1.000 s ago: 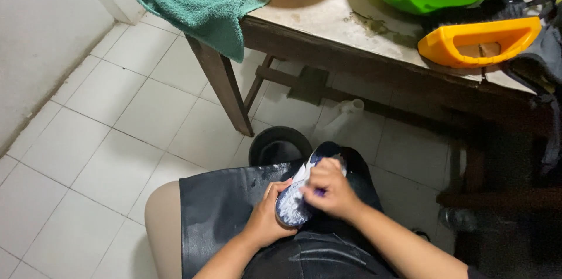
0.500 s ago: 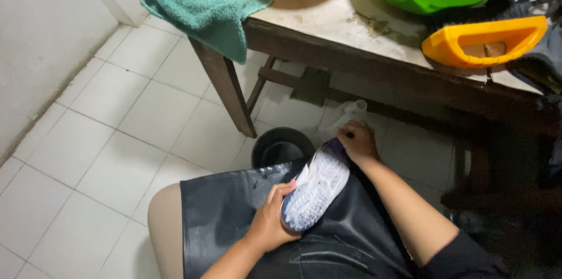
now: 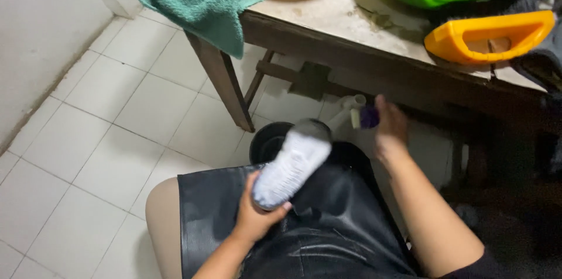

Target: The person scrubs the sole of a blue and white sneaker with a purple brush, then uses a smaller brush to clean the tread grooves. They rinse the shoe in a black bucket and wipe it with a green towel.

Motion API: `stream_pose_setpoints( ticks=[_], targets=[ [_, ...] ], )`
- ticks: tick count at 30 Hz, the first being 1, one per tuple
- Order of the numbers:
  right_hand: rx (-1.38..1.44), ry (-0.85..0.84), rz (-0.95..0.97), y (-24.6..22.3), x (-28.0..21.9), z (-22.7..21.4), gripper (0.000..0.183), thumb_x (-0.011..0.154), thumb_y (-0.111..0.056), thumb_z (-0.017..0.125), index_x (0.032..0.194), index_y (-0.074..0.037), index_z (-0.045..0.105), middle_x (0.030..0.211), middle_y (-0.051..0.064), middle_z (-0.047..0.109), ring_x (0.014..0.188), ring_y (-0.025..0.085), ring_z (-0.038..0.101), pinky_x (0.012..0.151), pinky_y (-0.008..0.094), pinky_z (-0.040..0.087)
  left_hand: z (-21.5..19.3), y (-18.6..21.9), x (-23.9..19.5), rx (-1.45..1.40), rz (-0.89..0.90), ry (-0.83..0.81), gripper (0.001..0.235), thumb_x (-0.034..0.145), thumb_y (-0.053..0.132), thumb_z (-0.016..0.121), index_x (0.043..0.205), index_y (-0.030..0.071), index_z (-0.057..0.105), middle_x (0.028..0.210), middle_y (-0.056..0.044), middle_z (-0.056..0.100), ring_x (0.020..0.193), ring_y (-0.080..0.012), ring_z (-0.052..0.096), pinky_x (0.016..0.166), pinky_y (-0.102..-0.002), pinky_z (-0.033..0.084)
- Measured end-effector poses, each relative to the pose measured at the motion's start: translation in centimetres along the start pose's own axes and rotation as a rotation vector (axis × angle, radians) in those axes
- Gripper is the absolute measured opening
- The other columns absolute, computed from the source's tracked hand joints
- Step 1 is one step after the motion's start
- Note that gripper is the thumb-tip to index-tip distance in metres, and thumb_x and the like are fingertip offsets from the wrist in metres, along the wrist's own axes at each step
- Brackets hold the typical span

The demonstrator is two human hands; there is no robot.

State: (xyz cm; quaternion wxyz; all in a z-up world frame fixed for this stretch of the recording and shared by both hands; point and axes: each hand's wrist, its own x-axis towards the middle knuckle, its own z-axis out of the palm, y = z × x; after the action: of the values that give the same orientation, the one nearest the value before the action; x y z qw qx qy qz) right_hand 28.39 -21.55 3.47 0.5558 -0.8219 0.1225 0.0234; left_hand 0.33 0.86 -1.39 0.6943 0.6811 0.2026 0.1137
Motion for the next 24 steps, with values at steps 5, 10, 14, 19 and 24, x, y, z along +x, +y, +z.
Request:
stream_pose_setpoints(
  ticks=[5, 10, 14, 19, 24],
  targets=[
    [0.700, -0.014, 0.179, 0.1, 2.5, -0.9, 0.042, 0.095, -0.035, 0.062, 0.130, -0.011, 0.063, 0.138, 0.005, 0.061, 0.128, 0.012, 0.057, 0.107, 0.025, 0.044, -2.2, 2.5, -0.1, 0.061, 0.038, 0.179, 0.089, 0.061, 0.027, 0.092, 0.136, 0.008, 0.047, 0.126, -0.011, 0.068, 0.119, -0.0211, 0.065, 0.099, -0.032, 0.052],
    [0.215, -0.285, -0.389, 0.2, -1.6, -0.3, 0.007, 0.097, -0.019, 0.060, 0.099, -0.015, 0.065, 0.097, -0.003, 0.063, 0.093, 0.012, 0.056, 0.084, 0.027, 0.042, -2.3, 2.7, -1.3, 0.009, 0.128, 0.246, 0.087, 0.065, 0.024, 0.090, 0.137, 0.005, 0.045, 0.130, -0.015, 0.065, 0.123, -0.0240, 0.063, 0.104, -0.036, 0.050],
    [-0.088, -0.532, -0.827, -8.3, -11.2, -0.1, 0.022, 0.090, -0.037, 0.070, 0.098, -0.017, 0.070, 0.092, -0.003, 0.068, 0.092, 0.014, 0.062, 0.095, 0.034, 0.038, -1.0, 3.4, -1.9, 0.054, 0.154, 0.214, 0.094, 0.061, 0.018, 0.092, 0.142, 0.006, 0.047, 0.139, -0.013, 0.063, 0.128, -0.0225, 0.061, 0.108, -0.033, 0.046],
    [-0.156, -0.912, -1.226, -6.8, -16.3, 0.6, 0.028, 0.091, -0.048, 0.067, 0.090, -0.020, 0.068, 0.086, -0.004, 0.053, 0.088, 0.018, 0.051, 0.091, 0.040, 0.025, 1.3, 0.6, -2.9, 0.025, 0.050, 0.088, 0.106, 0.047, 0.013, 0.088, 0.144, 0.010, 0.047, 0.146, -0.011, 0.061, 0.130, -0.0242, 0.062, 0.109, -0.034, 0.045],
    [-0.240, -0.884, -0.487, 1.3, -5.3, 3.4, 0.025, 0.089, -0.036, 0.075, 0.100, -0.014, 0.074, 0.092, -0.003, 0.070, 0.085, 0.009, 0.062, 0.083, 0.025, 0.048, 1.2, 1.6, -3.1, 0.207, 0.017, -0.136, 0.091, 0.062, 0.019, 0.096, 0.139, 0.013, 0.049, 0.149, -0.009, 0.053, 0.140, -0.0266, 0.049, 0.113, -0.042, 0.040]
  ],
)
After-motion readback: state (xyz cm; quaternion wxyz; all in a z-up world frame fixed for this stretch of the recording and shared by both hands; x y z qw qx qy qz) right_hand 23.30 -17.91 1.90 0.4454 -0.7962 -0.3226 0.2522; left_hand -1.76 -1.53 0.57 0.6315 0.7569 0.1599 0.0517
